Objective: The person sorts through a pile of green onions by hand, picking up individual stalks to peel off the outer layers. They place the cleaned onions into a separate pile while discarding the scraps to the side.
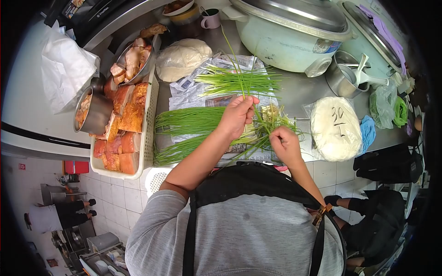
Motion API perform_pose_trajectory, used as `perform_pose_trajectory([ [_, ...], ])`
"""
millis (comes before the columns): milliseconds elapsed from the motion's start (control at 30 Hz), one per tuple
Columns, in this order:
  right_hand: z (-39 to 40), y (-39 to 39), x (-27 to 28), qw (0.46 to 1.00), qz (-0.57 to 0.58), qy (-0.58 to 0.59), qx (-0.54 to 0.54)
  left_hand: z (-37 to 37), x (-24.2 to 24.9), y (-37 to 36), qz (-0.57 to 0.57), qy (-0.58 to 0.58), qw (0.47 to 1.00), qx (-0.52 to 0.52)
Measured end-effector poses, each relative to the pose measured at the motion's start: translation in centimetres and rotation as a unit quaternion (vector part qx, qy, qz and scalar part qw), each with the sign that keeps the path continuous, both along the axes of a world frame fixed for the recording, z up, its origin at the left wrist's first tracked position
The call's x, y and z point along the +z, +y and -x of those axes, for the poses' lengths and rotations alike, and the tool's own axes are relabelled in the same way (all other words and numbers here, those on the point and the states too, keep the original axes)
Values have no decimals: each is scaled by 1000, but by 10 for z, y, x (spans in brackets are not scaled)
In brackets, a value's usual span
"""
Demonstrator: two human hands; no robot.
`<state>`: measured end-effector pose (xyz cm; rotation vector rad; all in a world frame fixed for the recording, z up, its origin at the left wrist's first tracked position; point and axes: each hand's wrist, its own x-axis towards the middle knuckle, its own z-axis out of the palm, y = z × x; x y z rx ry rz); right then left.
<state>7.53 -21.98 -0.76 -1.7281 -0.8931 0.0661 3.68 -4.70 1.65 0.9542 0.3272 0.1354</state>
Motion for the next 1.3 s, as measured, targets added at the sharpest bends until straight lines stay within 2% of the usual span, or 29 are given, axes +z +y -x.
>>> perform_pose_trajectory([
  [33,1,1,-4,999,-6,27,-26,1,1,-1,-26,5,1000,9],
  [67,0,0,-5,990,-20,128,-55,2,2,-2,-42,0,999,9],
  [133,-8,-3,-3,985,-19,145,-91,4,4,-6,-73,-10,997,8],
  [200,-18,-9,-5,983,11,138,-117,5,12,-7,7,-9,999,30],
  [233,-21,-15,-7,986,95,67,-121,6,15,-7,47,-9,998,40],
  [300,-26,-21,-2,955,257,-77,-124,10,20,3,17,9,1000,-10],
  [333,-26,-24,6,883,453,-103,-76,12,21,9,1,19,999,-33],
  [433,-18,-18,40,905,397,-135,-65,14,19,21,-98,120,977,-149],
  [500,-8,-3,65,949,182,-257,-21,15,18,16,-186,133,956,-185],
  [533,-3,8,73,928,163,-334,-22,16,17,13,-229,137,942,-204],
  [567,0,18,78,901,144,-409,-24,18,17,10,-302,98,922,-223],
  [633,-1,33,69,901,140,-410,-6,24,20,6,-440,17,861,-255],
  [667,-1,37,62,901,138,-411,4,25,14,6,-428,-35,870,-244],
  [767,-16,31,46,929,209,-289,103,38,17,31,-504,-23,820,-270],
  [1000,-51,-3,45,947,203,-248,-18,64,26,74,-471,41,844,-253],
  [1067,-57,-8,43,956,195,-213,-57,63,28,73,-489,36,832,-259],
  [1200,-84,-13,27,970,21,-86,-228,48,20,73,-582,58,767,-263],
  [1233,-93,-19,34,956,-14,-36,-290,43,13,78,-586,36,776,-231],
  [1267,-94,-21,42,954,-30,-21,-297,35,5,85,-590,14,782,-197],
  [1300,-91,-20,41,971,15,-37,-237,26,1,92,-594,-7,788,-164],
])
